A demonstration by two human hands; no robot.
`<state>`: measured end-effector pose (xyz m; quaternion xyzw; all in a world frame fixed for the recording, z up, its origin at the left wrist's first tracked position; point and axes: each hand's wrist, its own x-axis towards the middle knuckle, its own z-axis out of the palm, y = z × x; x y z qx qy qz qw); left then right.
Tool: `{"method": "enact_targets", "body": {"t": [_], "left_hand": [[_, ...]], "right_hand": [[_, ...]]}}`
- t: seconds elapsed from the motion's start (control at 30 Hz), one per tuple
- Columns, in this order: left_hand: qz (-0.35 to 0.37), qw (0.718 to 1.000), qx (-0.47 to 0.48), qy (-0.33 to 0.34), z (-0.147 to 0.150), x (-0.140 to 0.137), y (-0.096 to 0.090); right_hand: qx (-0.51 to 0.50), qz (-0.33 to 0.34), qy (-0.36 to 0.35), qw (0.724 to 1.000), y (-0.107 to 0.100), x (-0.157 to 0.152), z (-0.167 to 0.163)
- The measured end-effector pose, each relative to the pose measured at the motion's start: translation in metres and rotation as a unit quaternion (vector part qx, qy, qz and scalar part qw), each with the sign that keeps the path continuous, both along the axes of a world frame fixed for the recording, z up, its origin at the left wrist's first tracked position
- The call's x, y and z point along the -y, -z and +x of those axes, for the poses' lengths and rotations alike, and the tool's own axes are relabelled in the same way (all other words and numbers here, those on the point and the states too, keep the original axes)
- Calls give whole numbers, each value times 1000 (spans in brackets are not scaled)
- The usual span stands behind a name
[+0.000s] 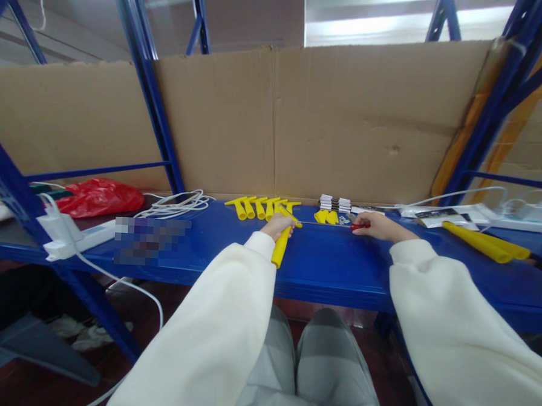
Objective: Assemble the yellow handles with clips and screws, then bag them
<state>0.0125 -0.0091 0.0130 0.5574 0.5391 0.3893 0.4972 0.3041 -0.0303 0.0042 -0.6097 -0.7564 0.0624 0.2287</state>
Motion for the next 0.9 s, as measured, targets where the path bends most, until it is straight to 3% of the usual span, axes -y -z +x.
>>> {"method": "enact_targets", "body": {"t": [0.5,0.9], "left_hand": [[28,1000,-10,-1,0,-4,4],[62,996,-61,-2,-1,-5,5]], "right_hand": [[40,79,5,996,-4,5,-8],[145,60,-4,988,-16,20,-21]]}}
